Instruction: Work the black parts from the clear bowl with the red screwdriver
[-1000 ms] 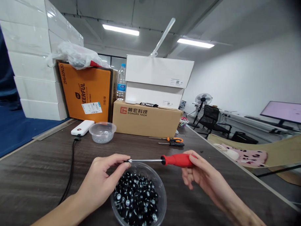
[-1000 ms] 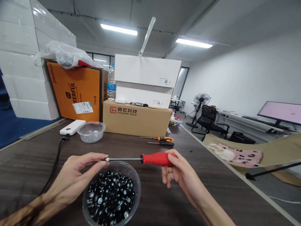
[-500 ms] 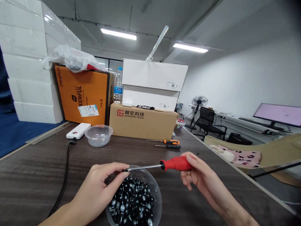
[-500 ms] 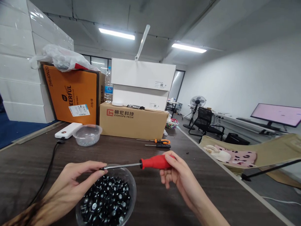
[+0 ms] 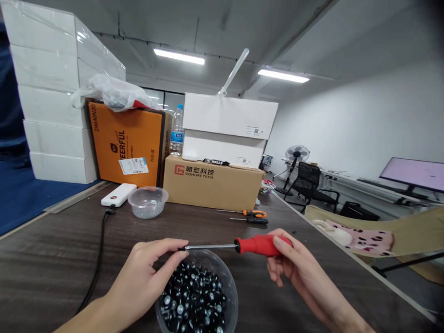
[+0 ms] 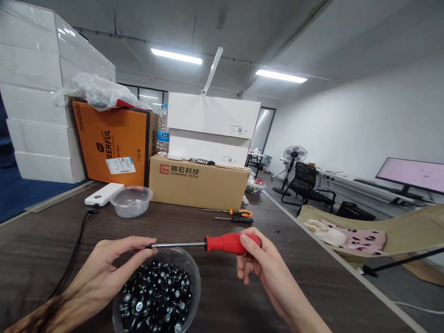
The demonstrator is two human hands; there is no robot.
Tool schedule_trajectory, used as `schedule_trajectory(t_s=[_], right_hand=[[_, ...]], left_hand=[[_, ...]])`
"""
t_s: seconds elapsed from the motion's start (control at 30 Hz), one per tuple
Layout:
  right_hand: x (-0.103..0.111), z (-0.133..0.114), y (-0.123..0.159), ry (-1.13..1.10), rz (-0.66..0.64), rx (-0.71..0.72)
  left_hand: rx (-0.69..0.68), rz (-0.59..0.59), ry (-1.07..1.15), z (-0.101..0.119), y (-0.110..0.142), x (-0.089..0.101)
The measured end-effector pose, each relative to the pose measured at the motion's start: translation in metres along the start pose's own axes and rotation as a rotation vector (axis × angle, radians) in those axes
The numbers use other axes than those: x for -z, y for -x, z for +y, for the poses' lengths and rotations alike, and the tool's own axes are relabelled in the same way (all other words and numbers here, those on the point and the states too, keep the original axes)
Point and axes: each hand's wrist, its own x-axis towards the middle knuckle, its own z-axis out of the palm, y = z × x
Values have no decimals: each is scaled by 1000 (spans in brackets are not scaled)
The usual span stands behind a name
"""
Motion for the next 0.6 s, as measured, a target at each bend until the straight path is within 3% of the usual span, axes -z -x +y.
schedule_trajectory(t_s=[0.3, 0.6], right_hand=[[0, -2, 3, 15, 4, 38], [-3, -1, 3, 22, 36, 74]], left_hand=[[36, -38, 34, 0, 1, -1], [-66, -29, -20, 12, -3, 8]])
